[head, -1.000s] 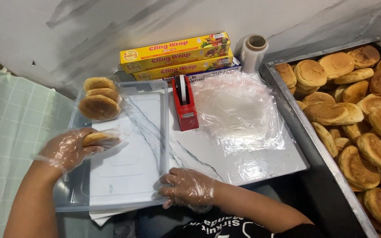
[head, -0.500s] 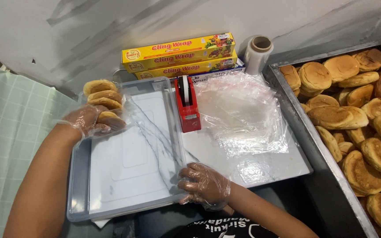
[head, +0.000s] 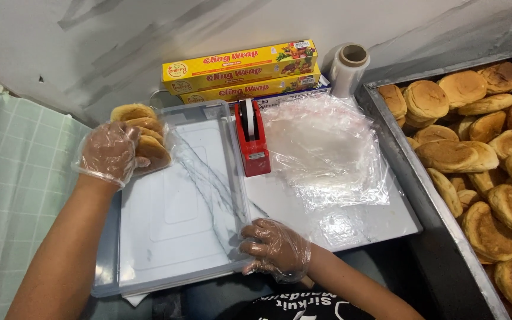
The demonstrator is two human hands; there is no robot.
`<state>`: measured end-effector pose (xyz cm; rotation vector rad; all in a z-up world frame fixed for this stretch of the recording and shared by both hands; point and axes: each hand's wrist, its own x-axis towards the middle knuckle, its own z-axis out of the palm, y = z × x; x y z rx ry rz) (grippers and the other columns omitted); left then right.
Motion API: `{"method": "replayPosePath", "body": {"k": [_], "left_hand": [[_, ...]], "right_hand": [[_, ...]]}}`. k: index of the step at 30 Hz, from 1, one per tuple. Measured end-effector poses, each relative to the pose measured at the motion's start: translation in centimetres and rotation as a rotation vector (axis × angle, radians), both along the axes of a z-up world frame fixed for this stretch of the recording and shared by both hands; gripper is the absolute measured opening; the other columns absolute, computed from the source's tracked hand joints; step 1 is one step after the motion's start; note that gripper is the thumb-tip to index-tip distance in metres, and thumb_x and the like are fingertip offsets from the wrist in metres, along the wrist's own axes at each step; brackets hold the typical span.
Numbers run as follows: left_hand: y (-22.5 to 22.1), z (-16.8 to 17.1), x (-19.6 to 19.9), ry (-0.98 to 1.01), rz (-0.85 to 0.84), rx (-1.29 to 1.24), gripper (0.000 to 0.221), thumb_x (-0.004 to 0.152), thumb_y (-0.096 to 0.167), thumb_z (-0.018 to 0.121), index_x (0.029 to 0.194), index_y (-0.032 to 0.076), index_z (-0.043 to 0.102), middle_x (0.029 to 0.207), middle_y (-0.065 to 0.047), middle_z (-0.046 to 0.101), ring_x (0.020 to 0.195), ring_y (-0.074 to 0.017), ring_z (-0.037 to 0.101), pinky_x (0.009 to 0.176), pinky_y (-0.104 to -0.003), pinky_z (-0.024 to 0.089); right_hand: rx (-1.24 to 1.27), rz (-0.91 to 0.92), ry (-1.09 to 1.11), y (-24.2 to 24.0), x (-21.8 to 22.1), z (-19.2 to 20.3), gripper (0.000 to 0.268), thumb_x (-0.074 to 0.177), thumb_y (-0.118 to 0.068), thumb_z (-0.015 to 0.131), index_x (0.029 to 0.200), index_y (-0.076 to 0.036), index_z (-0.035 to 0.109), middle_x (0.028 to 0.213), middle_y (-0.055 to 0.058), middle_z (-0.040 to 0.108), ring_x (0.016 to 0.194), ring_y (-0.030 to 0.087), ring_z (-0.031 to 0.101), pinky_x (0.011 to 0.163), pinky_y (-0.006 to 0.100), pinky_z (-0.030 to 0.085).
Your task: The person is individually wrapping bread rolls in plastic bags at a bakery workstation.
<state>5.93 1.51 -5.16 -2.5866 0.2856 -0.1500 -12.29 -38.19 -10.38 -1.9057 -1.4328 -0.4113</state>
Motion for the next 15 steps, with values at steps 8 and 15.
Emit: {"method": "replayPosePath", "body": {"k": [8, 15], "left_hand": [[-6.7, 5.2, -5.4, 0.667, 0.333, -0.264, 0.052, 0.095, 0.069, 0.049, 0.114, 0.027, 0.074, 0.121, 0.0, 0.075, 0.112, -0.0234, 0.069, 0.094, -0.038, 0.054], [-2.0, -1.9, -0.1, 0.645, 0.243, -0.232, 0.052, 0.099, 0.067, 0.044, 0.109, 0.025, 0.073, 0.106, 0.002, 0.074, 0.101, -0.0177, 0.067, 0.09, -0.033, 0.051]], "right_hand": [[-0.001, -0.019, -0.028, -0.1, 0.1, -1.0, 0.042, 0.098, -0.04, 0.071, 0.115, -0.004, 0.061, 0.116, 0.022, 0.062, 0.1, 0.035, 0.064, 0.086, 0.048, 0.055], [0.006, 0.032, 0.066, -0.3, -0.2, 0.5, 0.04, 0.099, -0.037, 0.069, 0.109, 0.0, 0.059, 0.114, 0.024, 0.06, 0.096, 0.037, 0.061, 0.083, 0.049, 0.053]]}}
